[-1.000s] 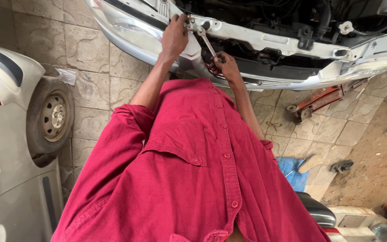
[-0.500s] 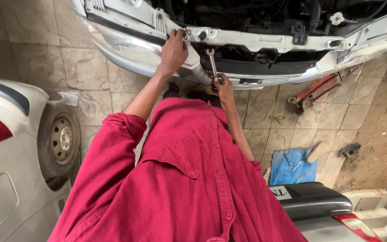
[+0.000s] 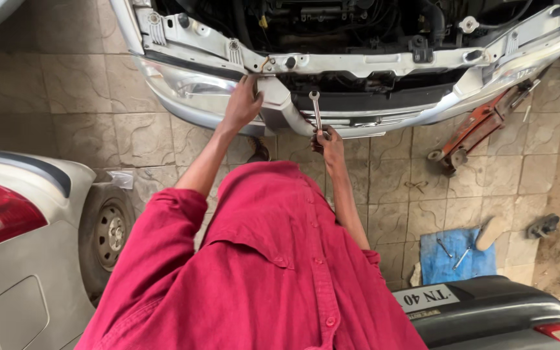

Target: The person uses a wrench to tighten bolts on the front bumper and radiator support of a white car with the hood open. They work on both the left and right sides of the front frame, reaching into the engine bay to secure components.

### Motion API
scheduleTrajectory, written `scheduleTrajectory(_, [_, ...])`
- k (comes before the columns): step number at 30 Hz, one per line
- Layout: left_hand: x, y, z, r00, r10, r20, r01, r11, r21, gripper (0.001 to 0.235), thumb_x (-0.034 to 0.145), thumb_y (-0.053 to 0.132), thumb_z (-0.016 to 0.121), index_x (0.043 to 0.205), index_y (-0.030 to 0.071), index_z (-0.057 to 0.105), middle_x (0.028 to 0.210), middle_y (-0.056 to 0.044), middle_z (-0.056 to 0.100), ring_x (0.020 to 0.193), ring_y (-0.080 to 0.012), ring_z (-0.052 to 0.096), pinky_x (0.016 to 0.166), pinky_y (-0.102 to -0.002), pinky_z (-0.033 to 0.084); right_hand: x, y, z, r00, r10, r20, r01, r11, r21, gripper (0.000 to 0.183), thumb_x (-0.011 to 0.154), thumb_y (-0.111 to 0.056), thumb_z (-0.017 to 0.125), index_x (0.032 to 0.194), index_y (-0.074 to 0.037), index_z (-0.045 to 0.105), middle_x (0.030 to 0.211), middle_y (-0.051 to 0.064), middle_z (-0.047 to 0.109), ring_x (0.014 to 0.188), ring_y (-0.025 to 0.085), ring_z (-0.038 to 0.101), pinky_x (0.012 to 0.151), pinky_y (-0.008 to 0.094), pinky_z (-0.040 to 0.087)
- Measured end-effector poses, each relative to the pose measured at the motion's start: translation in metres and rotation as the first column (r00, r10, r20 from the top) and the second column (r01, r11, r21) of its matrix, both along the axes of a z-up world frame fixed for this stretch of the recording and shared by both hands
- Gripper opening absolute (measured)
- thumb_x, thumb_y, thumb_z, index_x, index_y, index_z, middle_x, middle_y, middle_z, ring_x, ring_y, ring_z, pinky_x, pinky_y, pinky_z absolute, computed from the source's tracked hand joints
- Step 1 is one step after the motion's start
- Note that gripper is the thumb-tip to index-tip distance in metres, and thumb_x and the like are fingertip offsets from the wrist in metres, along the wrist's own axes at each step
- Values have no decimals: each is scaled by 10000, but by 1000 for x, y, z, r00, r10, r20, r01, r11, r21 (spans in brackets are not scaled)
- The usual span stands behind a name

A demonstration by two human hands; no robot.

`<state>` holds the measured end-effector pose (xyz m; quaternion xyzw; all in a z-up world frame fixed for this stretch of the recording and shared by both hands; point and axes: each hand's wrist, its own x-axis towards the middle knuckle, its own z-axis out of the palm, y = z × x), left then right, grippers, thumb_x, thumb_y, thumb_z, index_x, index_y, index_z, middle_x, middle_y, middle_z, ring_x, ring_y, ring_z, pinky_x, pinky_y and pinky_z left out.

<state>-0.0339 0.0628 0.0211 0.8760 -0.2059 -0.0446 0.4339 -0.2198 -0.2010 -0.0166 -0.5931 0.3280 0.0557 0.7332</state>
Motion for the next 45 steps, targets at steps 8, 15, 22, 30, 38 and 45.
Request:
scheduleTrajectory(8, [-93,134,14,969,144,-200,-137,989,48,320,965,169,628,1263,53,604,1205,-220,610,995,-382,667,869,-481,547,-14,37,-5,1000,15,11,-16,996,85,159,1015,-207,648,1086,-65,640,840,43,699,708,129,678,634,287,577])
scheduleTrajectory(15, [-98,259,-53,802,291,-521,174,721,671,536,891,372,697,1312,47,627,1359,-358,552,1225,-472,576,1028,-521,478,-42,115,-26,999,-24,49,9,959,284,123,1023,-174,644,1077,-64,652,848,45,692,692,139,671,618,295,569])
scheduleTrajectory(22, [-35,304,-60,813,256,-523,58,858,510,499,908,368,677,1268,22,669,1224,-323,684,1193,-448,634,1034,-486,496,-14,163,-38,1000,8,-11,-5,974,227,133,1043,-182,633,1069,-55,664,833,45,684,680,142,651,604,288,542])
scheduleTrajectory(30, [37,383,-70,871,85,-485,113,924,364,429,939,347,695,1218,20,686,1039,-277,727,1009,-420,704,888,-470,550,85,257,-15,976,-214,48,187,926,329,96,1018,-175,634,1086,-108,624,864,59,690,728,171,676,637,321,562])
scheduleTrajectory(38, [99,417,-77,708,70,-703,120,969,217,371,991,298,624,1244,28,630,983,-157,723,778,-220,698,699,-417,541,109,313,-9,976,-207,73,166,914,369,52,1043,-142,624,1064,-94,623,872,56,681,747,163,675,645,318,564])
scheduleTrajectory(45, [140,359,-27,803,-60,-593,84,996,13,354,1043,279,596,1259,-2,606,1115,-128,709,860,-179,723,791,-341,569,131,320,-14,973,-228,-22,219,897,384,92,1020,-180,636,1063,-101,617,869,49,668,735,162,672,638,312,569])
